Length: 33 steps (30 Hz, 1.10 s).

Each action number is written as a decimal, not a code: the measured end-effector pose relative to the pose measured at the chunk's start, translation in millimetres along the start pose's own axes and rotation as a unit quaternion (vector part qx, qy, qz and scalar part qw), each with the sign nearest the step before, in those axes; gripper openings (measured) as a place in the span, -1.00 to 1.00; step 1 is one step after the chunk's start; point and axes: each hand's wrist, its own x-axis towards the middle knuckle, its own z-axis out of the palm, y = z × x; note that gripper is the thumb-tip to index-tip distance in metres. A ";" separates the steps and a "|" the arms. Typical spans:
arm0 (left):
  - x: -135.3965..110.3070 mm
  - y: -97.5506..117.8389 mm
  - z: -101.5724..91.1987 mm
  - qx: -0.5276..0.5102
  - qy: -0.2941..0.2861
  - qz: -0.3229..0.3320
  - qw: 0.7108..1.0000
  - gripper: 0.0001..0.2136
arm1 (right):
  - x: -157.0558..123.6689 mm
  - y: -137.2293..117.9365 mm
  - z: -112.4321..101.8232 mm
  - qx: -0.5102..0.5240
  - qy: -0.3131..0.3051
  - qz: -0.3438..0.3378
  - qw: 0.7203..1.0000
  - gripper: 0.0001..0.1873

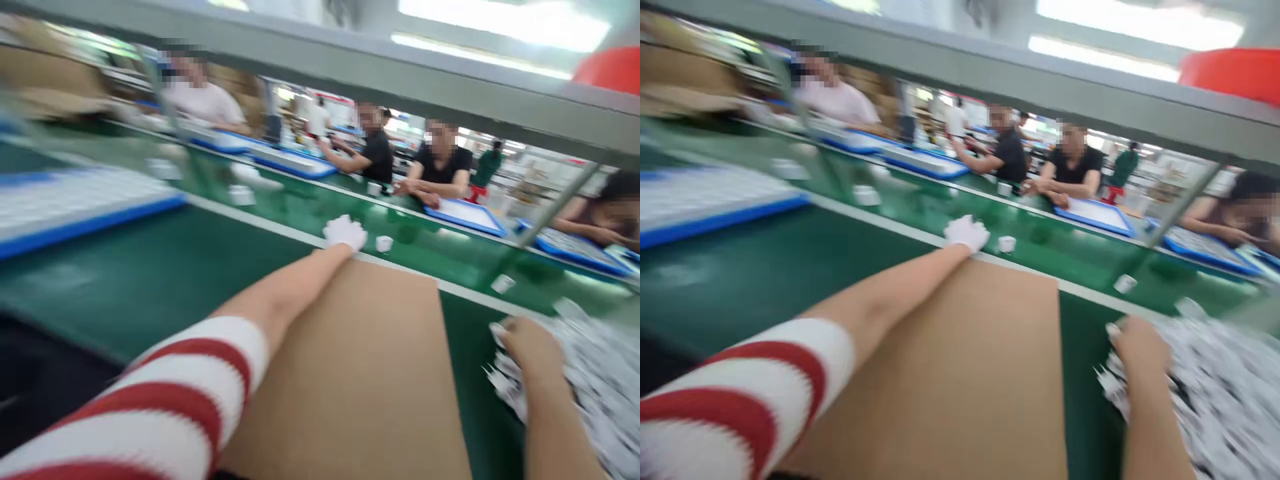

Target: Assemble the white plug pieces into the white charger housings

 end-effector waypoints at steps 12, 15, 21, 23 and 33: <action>36.3 28.7 44.0 0.028 -0.097 0.083 0.991 -0.65 | -19.1 -75.3 29.8 0.300 0.027 -0.244 0.922 -0.74; 17.8 42.8 42.4 0.002 -0.079 0.108 0.991 -0.60 | -33.0 -83.9 25.9 0.334 -0.013 -0.248 0.909 -0.71; -49.1 62.9 62.2 -0.037 -0.087 0.193 0.977 -0.76 | -43.1 -95.9 20.3 0.541 -0.097 -0.144 0.823 -0.47; -64.5 60.0 70.2 -0.059 -0.122 0.188 0.973 -0.74 | -40.4 -97.7 22.1 0.604 -0.132 -0.104 0.779 -0.47; -93.5 65.6 75.2 -0.217 -0.212 0.177 0.936 -0.70 | -46.6 -103.6 16.3 0.678 -0.151 -0.092 0.713 -0.48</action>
